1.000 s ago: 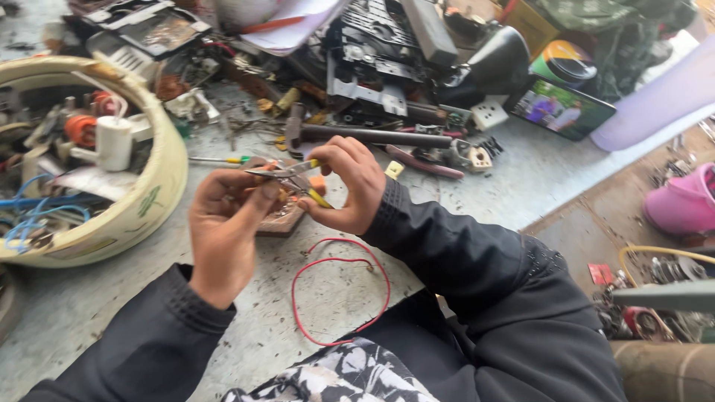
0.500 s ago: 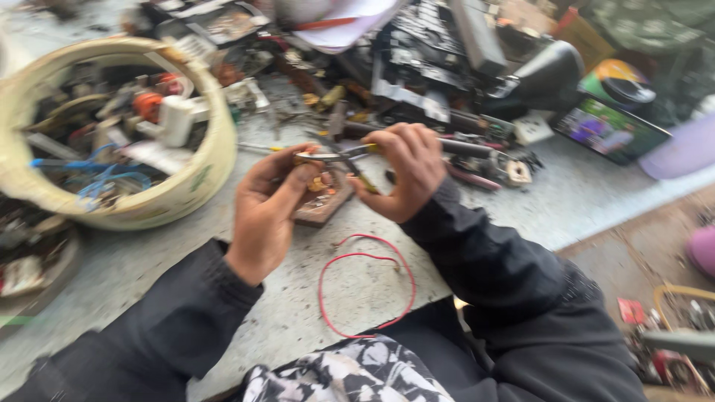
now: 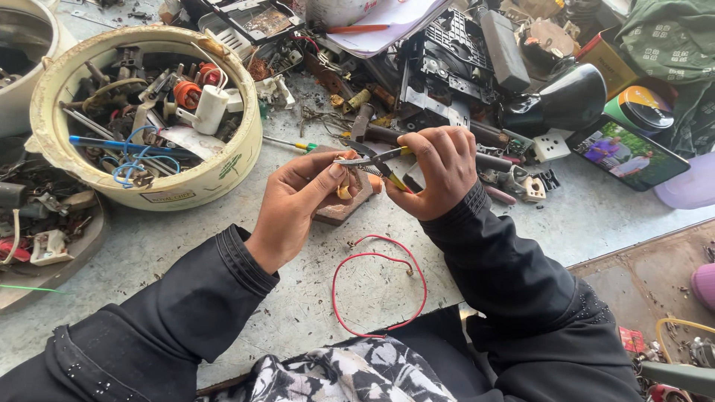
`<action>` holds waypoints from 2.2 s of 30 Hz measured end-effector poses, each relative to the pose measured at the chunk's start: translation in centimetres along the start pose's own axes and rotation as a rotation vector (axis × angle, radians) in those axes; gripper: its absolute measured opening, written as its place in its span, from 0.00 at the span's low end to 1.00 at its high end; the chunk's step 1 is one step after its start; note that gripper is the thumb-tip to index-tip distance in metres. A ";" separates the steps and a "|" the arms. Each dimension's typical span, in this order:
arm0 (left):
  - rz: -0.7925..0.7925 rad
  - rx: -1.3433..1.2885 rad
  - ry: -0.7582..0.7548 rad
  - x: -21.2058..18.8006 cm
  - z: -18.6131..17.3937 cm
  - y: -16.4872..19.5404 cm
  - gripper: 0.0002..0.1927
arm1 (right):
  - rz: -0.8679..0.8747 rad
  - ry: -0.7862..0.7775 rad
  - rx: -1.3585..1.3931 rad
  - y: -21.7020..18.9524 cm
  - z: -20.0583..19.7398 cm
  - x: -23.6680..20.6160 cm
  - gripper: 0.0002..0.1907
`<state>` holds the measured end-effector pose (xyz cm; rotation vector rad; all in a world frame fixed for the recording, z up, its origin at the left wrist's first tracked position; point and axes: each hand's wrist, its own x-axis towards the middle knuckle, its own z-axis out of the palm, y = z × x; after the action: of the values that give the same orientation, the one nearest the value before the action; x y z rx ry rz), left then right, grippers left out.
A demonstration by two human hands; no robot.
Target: The person uses a hammer to strike a small cylindrical object on a wooden block. They then use pliers to manipulate and separate parts of the object, which appears to be an electrical component.
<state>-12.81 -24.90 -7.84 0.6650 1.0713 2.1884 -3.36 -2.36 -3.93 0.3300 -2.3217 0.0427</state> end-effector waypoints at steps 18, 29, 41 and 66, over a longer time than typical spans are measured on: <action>-0.063 0.002 0.088 0.3 0.1 -0.5 0.18 | 0.010 -0.050 0.020 1.0 0.1 -0.6 0.22; -0.090 0.012 0.119 0.2 0.3 -0.8 0.17 | 0.092 -0.069 0.078 1.9 1.7 -1.8 0.14; -0.003 0.017 0.070 0.5 -0.4 -0.5 0.17 | 0.037 -0.032 0.148 0.4 0.9 0.2 0.26; 0.004 0.218 0.062 1.5 -1.3 1.0 0.14 | 0.056 -0.141 0.114 1.5 1.6 -0.6 0.20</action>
<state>-14.99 -24.95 -7.50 0.6981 1.3547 2.1261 -4.48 -0.94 -5.40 0.3346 -2.4734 0.1849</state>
